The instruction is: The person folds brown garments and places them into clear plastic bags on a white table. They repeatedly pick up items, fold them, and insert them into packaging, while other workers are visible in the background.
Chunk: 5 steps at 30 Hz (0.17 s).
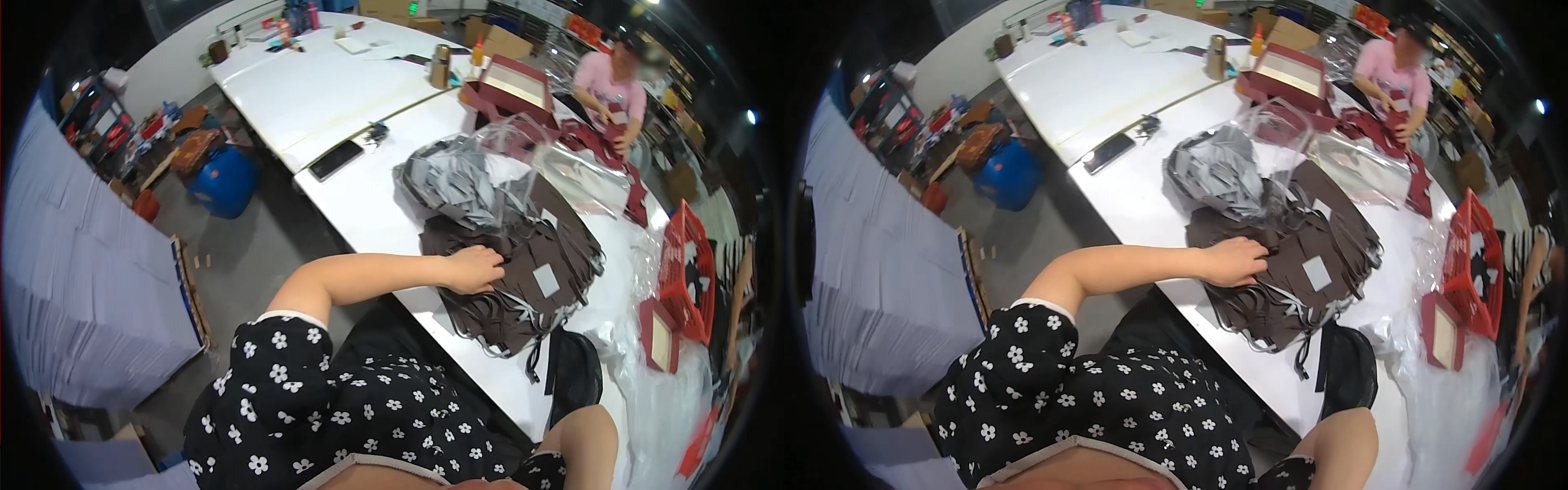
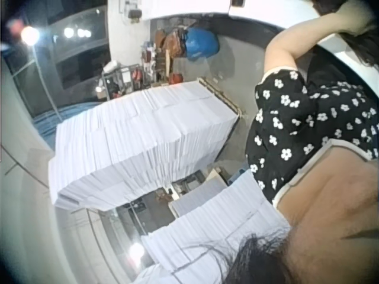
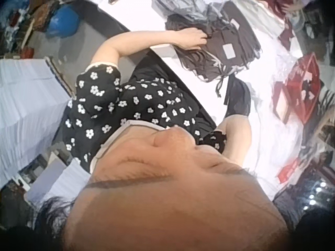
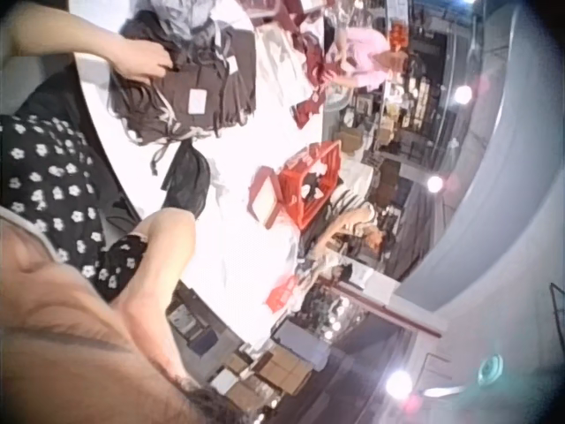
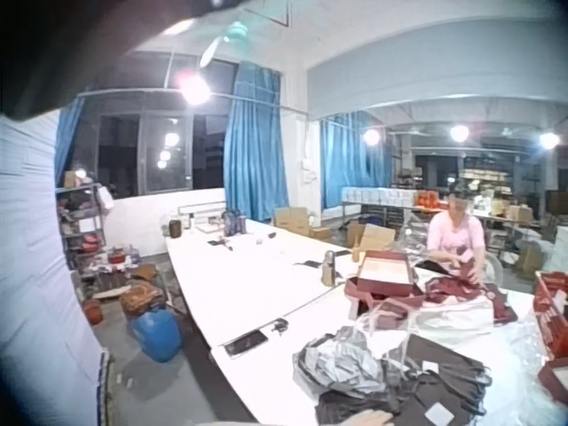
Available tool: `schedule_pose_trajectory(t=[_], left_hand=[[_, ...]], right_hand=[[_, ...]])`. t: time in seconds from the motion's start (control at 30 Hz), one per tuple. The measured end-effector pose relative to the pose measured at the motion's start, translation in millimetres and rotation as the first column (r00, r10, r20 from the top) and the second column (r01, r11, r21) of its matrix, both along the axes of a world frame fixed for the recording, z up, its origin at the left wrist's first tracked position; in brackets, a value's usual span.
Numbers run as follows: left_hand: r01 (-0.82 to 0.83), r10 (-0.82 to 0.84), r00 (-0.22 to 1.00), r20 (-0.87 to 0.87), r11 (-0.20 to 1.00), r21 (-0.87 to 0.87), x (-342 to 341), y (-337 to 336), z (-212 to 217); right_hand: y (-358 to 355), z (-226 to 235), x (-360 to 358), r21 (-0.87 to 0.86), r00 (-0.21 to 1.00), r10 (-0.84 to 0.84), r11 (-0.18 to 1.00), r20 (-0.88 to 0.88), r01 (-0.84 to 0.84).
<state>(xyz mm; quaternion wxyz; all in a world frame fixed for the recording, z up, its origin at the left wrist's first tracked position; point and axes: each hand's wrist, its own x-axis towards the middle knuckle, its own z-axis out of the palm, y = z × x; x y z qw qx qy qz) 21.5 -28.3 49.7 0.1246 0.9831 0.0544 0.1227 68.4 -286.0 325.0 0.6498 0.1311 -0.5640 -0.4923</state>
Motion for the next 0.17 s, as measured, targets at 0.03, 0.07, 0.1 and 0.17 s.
schedule_pose_trajectory(t=[0.03,0.07,0.1,0.17], left_hand=[[0.005,-0.005,1.0,0.0,1.0,-0.001,-3,0,4],[-0.014,0.013,1.0,-0.025,1.0,-0.017,-9,4,10],[0.04,-0.04,0.999,-0.016,0.999,-0.017,1,-1,19],[-0.028,0.029,0.999,0.023,0.999,-0.042,-11,4,10]], right_hand=[[-1,-2,5,0.031,1.0,-0.015,0.999,-0.028,0.016],[4,-4,11,0.081,0.998,-0.014,0.997,-0.068,0.019],[2,-1,10,0.126,0.993,-0.078,0.988,-0.089,0.089],[-15,-5,24,0.137,0.979,-0.171,0.973,-0.11,0.185]])
